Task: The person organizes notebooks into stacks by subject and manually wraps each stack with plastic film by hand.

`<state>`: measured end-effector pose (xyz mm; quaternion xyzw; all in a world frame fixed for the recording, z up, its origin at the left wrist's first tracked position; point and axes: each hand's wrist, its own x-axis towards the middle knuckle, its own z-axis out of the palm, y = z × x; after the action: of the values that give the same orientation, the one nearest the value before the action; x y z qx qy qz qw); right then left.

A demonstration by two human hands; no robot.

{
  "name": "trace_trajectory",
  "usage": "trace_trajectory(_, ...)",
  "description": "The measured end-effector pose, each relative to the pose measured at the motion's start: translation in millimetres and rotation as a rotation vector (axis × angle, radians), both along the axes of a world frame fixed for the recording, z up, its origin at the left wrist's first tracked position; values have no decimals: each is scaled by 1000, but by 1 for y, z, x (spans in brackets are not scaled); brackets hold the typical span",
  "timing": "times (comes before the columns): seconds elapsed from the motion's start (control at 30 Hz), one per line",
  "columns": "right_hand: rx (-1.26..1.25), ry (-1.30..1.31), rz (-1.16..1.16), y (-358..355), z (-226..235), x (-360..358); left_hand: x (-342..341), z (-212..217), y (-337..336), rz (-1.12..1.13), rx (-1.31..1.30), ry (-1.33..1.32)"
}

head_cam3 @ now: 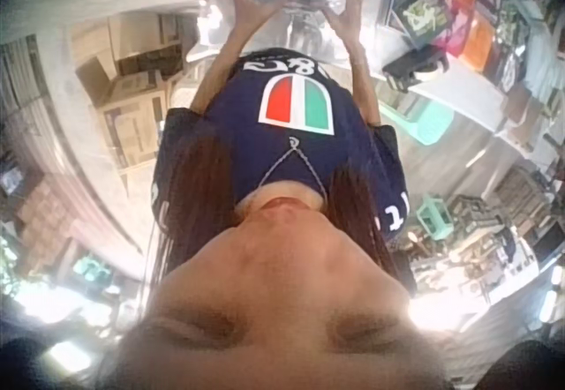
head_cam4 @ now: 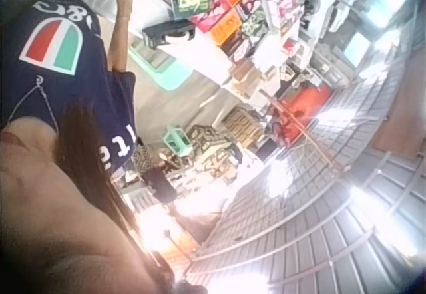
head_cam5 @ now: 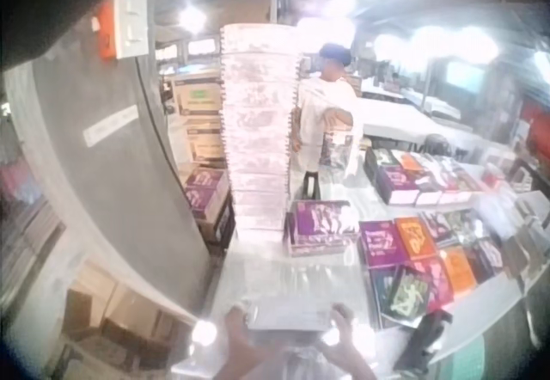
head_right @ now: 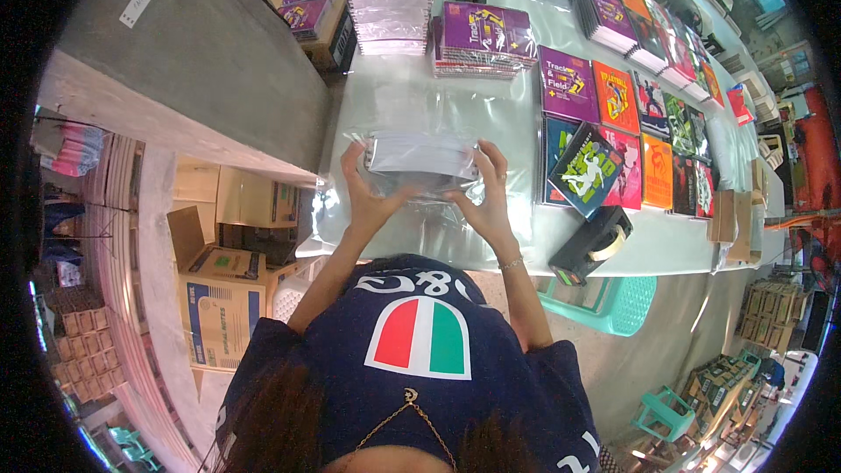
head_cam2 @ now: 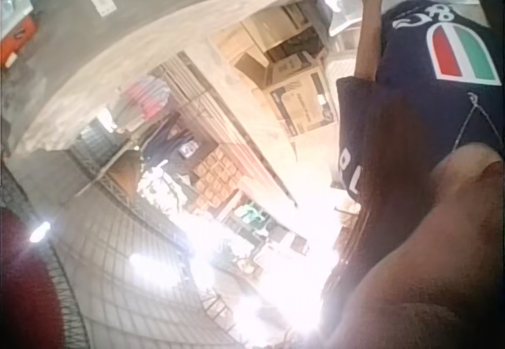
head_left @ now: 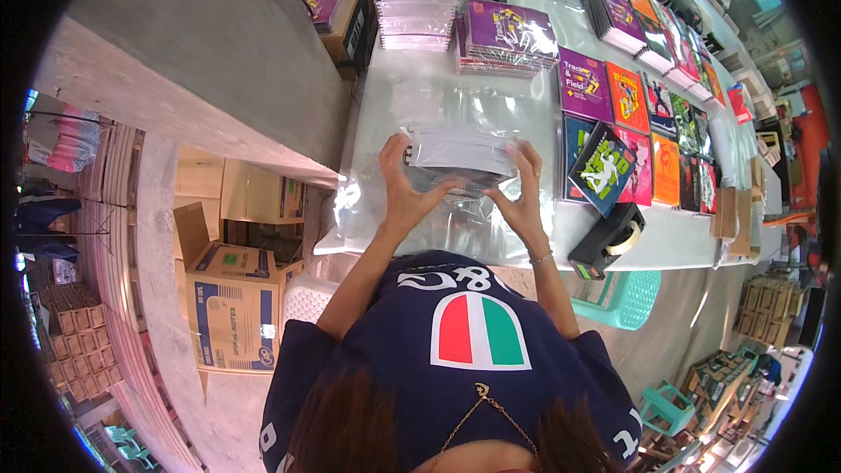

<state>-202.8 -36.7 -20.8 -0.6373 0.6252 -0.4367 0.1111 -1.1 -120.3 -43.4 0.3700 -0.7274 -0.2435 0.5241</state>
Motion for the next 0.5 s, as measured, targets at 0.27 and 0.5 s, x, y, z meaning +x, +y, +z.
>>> trace_trajectory(0.27,-173,-428,41,-8,-7,2,-5,17,0,82,-97,88)
trace_trajectory(0.5,-110,-183,38,-8,0,-4,-5,18,2,-31,-86,118)
